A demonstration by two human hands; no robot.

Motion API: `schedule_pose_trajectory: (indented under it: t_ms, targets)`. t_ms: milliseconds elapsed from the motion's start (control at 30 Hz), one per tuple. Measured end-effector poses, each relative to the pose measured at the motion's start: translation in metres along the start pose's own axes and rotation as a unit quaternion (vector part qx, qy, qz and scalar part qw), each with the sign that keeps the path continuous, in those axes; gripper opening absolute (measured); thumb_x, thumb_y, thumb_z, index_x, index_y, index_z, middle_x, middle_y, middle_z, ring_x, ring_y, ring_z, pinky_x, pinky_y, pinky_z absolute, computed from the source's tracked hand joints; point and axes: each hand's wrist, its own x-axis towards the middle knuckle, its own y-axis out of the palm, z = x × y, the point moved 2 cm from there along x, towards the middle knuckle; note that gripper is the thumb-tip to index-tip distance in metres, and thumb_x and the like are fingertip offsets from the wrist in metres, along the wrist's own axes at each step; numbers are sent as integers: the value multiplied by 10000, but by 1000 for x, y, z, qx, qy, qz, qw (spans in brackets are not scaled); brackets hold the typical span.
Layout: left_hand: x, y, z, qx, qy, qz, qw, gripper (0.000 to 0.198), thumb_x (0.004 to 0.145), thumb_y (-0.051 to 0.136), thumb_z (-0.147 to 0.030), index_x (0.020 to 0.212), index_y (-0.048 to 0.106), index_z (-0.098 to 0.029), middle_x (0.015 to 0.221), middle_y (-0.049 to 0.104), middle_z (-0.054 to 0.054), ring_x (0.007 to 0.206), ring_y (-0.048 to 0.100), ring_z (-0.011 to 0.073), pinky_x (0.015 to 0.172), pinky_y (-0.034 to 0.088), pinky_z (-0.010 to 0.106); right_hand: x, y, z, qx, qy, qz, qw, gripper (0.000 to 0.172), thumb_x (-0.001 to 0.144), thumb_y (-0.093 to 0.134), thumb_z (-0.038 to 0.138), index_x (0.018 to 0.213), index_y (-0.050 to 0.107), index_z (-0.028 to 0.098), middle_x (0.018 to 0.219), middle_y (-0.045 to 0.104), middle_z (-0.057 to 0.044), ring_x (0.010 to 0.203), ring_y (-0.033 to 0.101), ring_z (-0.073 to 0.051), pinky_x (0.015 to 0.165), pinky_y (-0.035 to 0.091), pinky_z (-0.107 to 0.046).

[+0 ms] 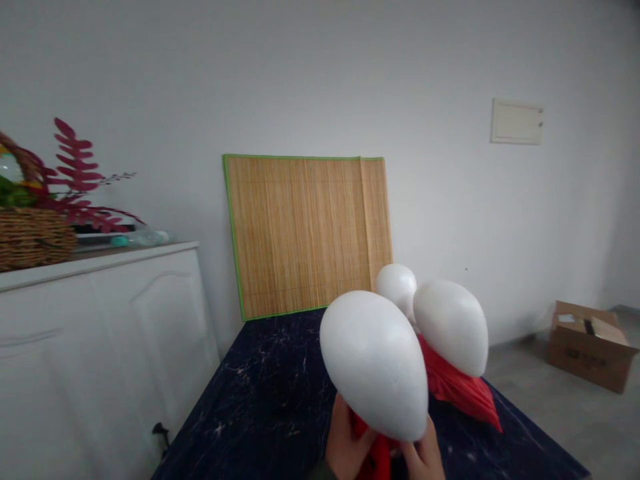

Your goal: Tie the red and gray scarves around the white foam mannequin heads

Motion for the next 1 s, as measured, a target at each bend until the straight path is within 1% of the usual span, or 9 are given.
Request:
schedule_pose_trajectory:
  t_ms: [67,167,267,367,500,633,733,867,1000]
  targets:
    - [17,-27,2,8,-14,-22,1000,669,673,627,-388,1244,376,-148,1233,484,157,1155,435,278,985,319,420,16,39,9,30,-9,63,998,537,693,556,534,1080,534,162,1142,538,-147,1068,478,-314,892,400,-464]
    - [34,-59,16,9,-48,-64,997,632,679,623,-379,1215,398,-132,1236,487,151,1152,446,255,1003,304,385,32,86,21,62,-12,138,988,517,675,616,438,1083,526,135,1098,562,-146,1020,508,-289,878,409,-426]
    - [41,-77,35,-35,-99,-82,991,649,694,597,-392,1240,372,-122,1287,449,151,1180,425,245,1019,290,367,38,117,19,82,-10,137,987,579,606,671,418,1079,526,118,1062,577,-149,991,519,-293,857,417,-420]
    - [43,-83,47,-76,-136,-99,983,630,706,573,-408,1231,389,-113,1293,451,147,1201,403,242,1025,290,359,37,134,10,88,3,109,990,642,554,699,435,1084,513,124,1068,572,-145,986,516,-297,848,417,-419]
    - [47,-81,54,-85,-148,-101,980,602,671,627,-370,1189,439,-127,1248,501,137,1164,447,249,1007,324,369,35,138,1,66,37,79,994,684,523,722,430,1081,486,114,1077,548,-148,1011,494,-296,873,398,-419]
    - [50,-83,61,-113,-133,-108,979,561,653,651,-315,1154,471,-138,1219,527,132,1125,487,237,986,351,368,36,133,-3,125,61,142,980,649,585,686,335,1134,412,124,1120,533,-139,1037,499,-249,906,391,-377]
    - [52,-89,69,-141,-139,-133,971,468,630,638,-170,1085,525,-153,1170,566,109,1087,517,219,978,359,357,38,130,-5,175,85,179,964,616,620,616,238,1178,378,133,1170,522,-127,1072,495,-216,944,371,-355]
    - [53,-97,77,-138,-170,-191,957,424,582,516,27,967,569,-142,1070,611,100,1029,547,180,982,342,315,42,125,-15,161,144,137,967,588,616,541,197,1188,428,125,1217,506,-125,1127,466,-217,991,326,-352]
    - [52,-105,83,-139,-219,-245,934,366,608,479,10,930,551,-148,985,629,100,912,596,179,863,439,331,47,119,-24,154,215,95,960,475,637,509,258,1087,551,111,1092,599,-130,1019,550,-251,884,428,-357]
